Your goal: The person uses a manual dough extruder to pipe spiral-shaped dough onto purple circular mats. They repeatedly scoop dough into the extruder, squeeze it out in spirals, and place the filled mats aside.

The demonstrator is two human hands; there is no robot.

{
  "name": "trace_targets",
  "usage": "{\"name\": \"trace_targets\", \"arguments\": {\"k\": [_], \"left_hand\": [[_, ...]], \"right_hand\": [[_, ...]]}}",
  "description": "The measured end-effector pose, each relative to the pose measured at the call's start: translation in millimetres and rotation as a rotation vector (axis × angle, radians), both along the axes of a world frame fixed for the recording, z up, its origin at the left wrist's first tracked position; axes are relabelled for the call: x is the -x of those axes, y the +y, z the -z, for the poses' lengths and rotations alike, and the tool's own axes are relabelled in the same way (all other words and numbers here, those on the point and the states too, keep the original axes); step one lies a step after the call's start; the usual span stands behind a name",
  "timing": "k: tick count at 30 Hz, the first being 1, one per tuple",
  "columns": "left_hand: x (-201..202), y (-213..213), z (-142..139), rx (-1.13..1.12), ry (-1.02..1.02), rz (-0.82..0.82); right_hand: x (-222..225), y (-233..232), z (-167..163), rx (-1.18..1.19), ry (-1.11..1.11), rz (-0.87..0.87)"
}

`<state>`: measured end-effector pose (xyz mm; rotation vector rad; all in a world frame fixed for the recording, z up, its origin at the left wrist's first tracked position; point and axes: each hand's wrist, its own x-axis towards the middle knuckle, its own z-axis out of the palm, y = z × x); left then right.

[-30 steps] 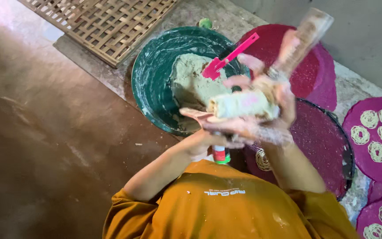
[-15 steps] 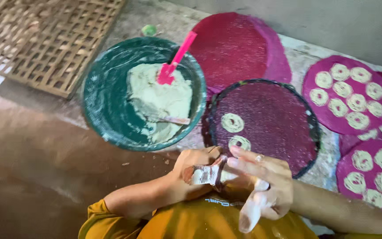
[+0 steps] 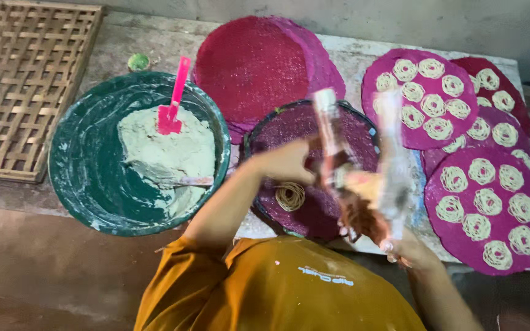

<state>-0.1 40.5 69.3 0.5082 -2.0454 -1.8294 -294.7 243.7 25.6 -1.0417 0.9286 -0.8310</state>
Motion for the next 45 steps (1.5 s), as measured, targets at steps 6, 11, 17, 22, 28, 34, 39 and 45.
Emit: {"name": "trace_targets", "arguments": {"k": [6, 11, 17, 22, 28, 34, 39, 45], "left_hand": [[-26, -74, 83, 0.295, -0.480, -0.968], [-30, -60, 108, -0.387, -0.177, -0.916], [-35, 9, 124, -0.269, -0.522, -1.096], [-28, 103, 159, -0.180, -0.395, -0.950], [-31, 146, 149, 0.077, -0.018, -1.118], [-42, 49, 78, -0.733, 0.899, -0.468], [-33, 25, 38, -0.769, 1.084, 0.159], [-12, 7, 34, -0.682, 1.073, 0.040]], "right_hand": [[13, 36, -2, 0.134, -0.076, 0.233], [4, 35, -17, 0.129, -0.155, 0.275], [-9, 10, -14, 0.176, -0.132, 0.126], [-6, -1, 5, 0.048, -0.083, 0.078], [9, -2, 17, -0.106, 0.082, -0.051], [-16, -17, 5, -0.228, -0.237, -0.342], [-28, -22, -22, -0.356, -0.230, -0.420], [18, -57, -53, -0.364, 0.016, -0.512]]}}
